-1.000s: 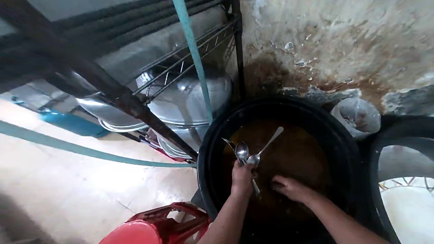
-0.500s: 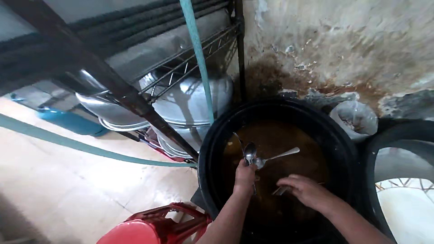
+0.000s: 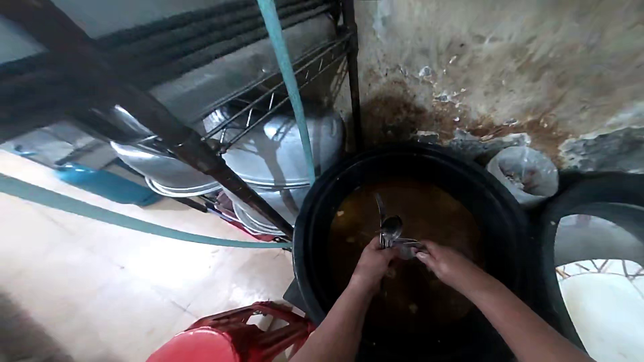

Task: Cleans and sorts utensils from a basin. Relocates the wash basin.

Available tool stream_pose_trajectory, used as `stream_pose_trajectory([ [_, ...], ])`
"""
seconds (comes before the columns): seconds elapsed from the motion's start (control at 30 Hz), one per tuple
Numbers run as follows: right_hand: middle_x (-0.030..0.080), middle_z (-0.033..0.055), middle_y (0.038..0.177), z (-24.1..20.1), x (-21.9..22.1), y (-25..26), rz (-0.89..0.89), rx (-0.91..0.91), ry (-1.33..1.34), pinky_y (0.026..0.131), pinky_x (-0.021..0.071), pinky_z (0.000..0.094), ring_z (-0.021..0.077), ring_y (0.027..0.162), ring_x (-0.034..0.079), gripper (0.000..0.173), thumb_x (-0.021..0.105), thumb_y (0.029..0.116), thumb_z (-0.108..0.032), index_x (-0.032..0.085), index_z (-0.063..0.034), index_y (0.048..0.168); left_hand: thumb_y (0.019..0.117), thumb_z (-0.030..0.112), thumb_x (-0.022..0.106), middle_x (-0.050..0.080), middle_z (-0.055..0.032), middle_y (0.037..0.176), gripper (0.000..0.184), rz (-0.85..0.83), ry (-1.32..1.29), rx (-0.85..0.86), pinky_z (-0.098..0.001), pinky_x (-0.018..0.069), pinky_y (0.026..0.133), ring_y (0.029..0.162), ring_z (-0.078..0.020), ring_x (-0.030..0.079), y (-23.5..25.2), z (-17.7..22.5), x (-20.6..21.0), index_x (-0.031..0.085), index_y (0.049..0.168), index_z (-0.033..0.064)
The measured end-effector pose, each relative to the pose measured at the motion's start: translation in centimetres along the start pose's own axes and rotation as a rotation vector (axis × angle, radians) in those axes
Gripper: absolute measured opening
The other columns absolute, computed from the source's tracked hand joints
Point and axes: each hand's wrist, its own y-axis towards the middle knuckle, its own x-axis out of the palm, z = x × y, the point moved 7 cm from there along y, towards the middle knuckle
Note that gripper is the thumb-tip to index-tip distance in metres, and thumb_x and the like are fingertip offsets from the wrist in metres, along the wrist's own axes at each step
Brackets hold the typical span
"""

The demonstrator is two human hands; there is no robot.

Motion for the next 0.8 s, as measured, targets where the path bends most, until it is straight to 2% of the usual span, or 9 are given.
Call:
stream_pose_trajectory([
  [0.13, 0.066, 0.022, 0.12, 3.6, -2.5, -1.1, 0.1, 0.267, 0.221, 0.095, 0.0525, 0.0529, 0.034, 0.103, 0.067, 0.048, 0.057, 0.1059, -0.033, 0.052, -0.0049, 0.144, 0.1051, 0.019, 0.059, 0.067, -0.0096, 0.098, 0.029, 0.062, 0.246, -0.017, -0.0298, 0.0513, 0.059, 0.069, -0.0151, 0.062, -0.1, 0.5, -0.1, 0.057, 0.132, 0.009],
  [0.17, 0.066, 0.0192, 0.106, 4.4, -3.4, -1.3, 0.17, 0.322, 0.337, 0.08, 0.0537, 0.0469, 0.0285, 0.085, 0.064, 0.046, 0.064, 0.1029, -0.031, 0.054, -0.0035, 0.139, 0.1055, 0.021, 0.059, 0.068, -0.0111, 0.101, 0.03, 0.055, 0.384, -0.004, -0.0347, 0.0545, 0.067, 0.076, -0.0177, 0.064, -0.2, 0.8, 0.1, 0.059, 0.132, 0.008],
  [0.23, 0.051, 0.0042, 0.07, 5.1, -4.4, -1.5, 0.27, 0.309, 0.693, 0.048, 0.0429, 0.0262, 0.0105, 0.051, 0.044, 0.033, 0.066, 0.1009, -0.021, 0.059, -0.0066, 0.13, 0.1044, 0.025, 0.062, 0.068, -0.0104, 0.105, 0.031, -0.063, 0.532, 0.014, -0.0389, 0.0547, 0.079, 0.086, -0.0186, 0.065, -0.6, 1.1, 1.2, 0.062, 0.131, 0.0088],
  [0.3, 0.04, -0.0047, 0.055, 4.4, -4.3, -1.3, 0.178, 0.218, 1.035, 0.041, 0.0402, 0.02, 0.0039, 0.041, 0.039, 0.022, 0.058, 0.1044, -0.017, 0.062, -0.007, 0.124, 0.1024, 0.023, 0.064, 0.07, -0.0032, 0.1, 0.03, -0.247, 0.471, -0.019, -0.0272, 0.0527, 0.068, 0.078, -0.0097, 0.064, -1.0, 0.5, 2.4, 0.062, 0.13, 0.0122],
  [0.4, 0.05, -0.0021, 0.067, 3.0, -2.5, -0.8, -0.033, 0.165, 1.194, 0.042, 0.0418, 0.018, 0.0038, 0.046, 0.044, 0.026, 0.053, 0.1069, -0.026, 0.061, -0.0102, 0.125, 0.1009, 0.012, 0.064, 0.071, -0.0031, 0.097, 0.028, -0.48, 0.275, -0.111, -0.0203, 0.0499, 0.057, 0.068, -0.007, 0.063, -1.9, -0.2, 3.7, 0.06, 0.128, 0.0084],
  [0.5, 0.06, 0.0033, 0.074, 1.7, -0.6, -0.2, -0.1, 0.155, 1.3, 0.041, 0.0426, 0.0178, 0.005, 0.049, 0.05, 0.018, 0.055, 0.1058, -0.025, 0.061, -0.0086, 0.112, 0.1004, 0.011, 0.063, 0.071, -0.0024, 0.095, 0.025, -0.591, 0.264, -0.155, -0.0197, 0.0511, 0.056, 0.067, -0.0065, 0.063, -2.6, -0.5, 4.2, 0.061, 0.125, 0.0074],
  [0.6, 0.056, 0.0, 0.069, 0.9, -2.6, -0.3, 0.15, 0.115, 1.368, 0.046, 0.043, 0.0192, 0.0056, 0.053, 0.05, 0.014, 0.056, 0.1043, -0.021, 0.063, -0.0091, 0.099, 0.0999, 0.012, 0.064, 0.07, -0.0021, 0.093, 0.025, -0.601, 0.283, -0.17, -0.0196, 0.0505, 0.055, 0.064, -0.0058, 0.062, -2.7, -0.7, 4.3, 0.062, 0.124, 0.0067],
  [0.67, 0.06, -0.0012, 0.079, 1.4, -5.9, -0.8, 0.391, 0.021, 1.491, 0.051, 0.0483, 0.02, 0.0064, 0.062, 0.058, 0.017, 0.05, 0.1066, -0.023, 0.063, -0.0116, 0.103, 0.1015, 0.014, 0.063, 0.069, -0.0026, 0.093, 0.026, -0.554, 0.28, -0.184, -0.0201, 0.0502, 0.054, 0.064, -0.0066, 0.061, -2.2, -0.9, 4.1, 0.062, 0.126, 0.0058],
  [0.8, 0.073, 0.0092, 0.096, 3.8, -10.8, -1.6, 0.575, -0.07, 1.451, 0.075, 0.0625, 0.0405, 0.0227, 0.083, 0.073, 0.039, 0.034, 0.1117, -0.034, 0.061, -0.0051, 0.112, 0.1087, 0.019, 0.051, 0.07, -0.0057, 0.096, 0.026, -0.295, 0.109, -0.227, -0.0223, 0.0512, 0.057, 0.068, -0.0105, 0.063, -1.1, -0.9, 2.6, 0.058, 0.129, 0.0055],
])
